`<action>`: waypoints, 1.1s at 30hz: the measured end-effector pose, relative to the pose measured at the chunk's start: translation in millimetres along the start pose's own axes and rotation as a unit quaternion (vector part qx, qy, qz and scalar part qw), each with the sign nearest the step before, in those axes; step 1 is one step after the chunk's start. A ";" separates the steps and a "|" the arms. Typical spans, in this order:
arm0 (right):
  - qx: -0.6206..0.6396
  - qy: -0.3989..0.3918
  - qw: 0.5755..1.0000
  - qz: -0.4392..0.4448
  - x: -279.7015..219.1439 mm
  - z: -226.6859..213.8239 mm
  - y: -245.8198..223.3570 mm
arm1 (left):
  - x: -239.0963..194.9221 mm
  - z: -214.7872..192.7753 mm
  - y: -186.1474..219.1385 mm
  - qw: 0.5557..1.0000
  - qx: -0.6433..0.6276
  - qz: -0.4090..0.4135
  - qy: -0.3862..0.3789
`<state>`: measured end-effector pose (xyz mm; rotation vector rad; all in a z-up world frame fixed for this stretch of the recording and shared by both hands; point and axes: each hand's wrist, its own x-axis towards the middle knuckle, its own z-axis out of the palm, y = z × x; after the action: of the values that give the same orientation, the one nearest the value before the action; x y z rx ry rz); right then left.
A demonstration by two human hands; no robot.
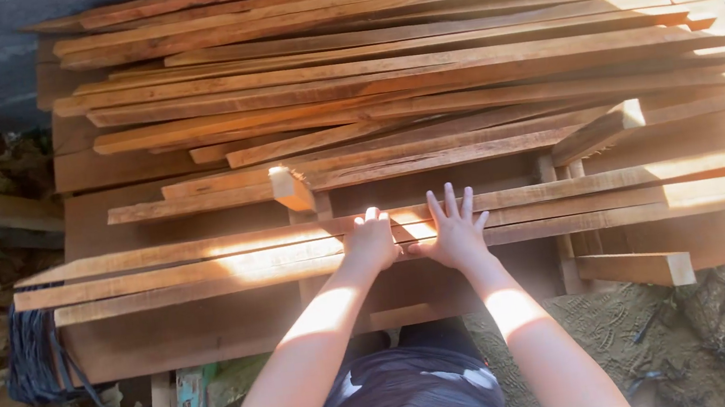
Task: The person arranges wooden planks on a workbench and secures them into bundles using black plastic ties. They wrap the ties around the wood and pull them tight to fasten the bundles.
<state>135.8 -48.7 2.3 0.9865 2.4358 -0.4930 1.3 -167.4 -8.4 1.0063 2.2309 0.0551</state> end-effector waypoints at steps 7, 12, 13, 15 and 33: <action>-0.004 -0.022 1.000 0.010 9.6 8.0 1.7 | 6.8 -6.1 -74.1 0.997 -0.035 -0.001 -0.065; 0.021 -0.031 0.999 -0.001 1.0 -1.8 1.3 | -19.8 -22.4 -99.5 1.000 -0.003 0.004 -0.010; 0.022 -0.032 0.999 -0.004 0.7 -3.9 0.5 | -21.0 -33.6 -100.4 1.000 -0.003 0.001 -0.010; 0.043 -0.018 0.999 -0.007 -1.4 -6.4 -0.8 | -24.7 -53.7 -102.9 0.999 -0.020 0.026 -0.036; 0.183 0.040 0.892 -0.411 -14.6 3.6 -158.1 | -127.9 -92.1 -173.1 0.974 -0.073 -0.076 0.201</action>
<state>32.4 -165.7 31.1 0.0166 2.8164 -1.2414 -106.0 -354.3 83.0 0.7943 2.6172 0.3811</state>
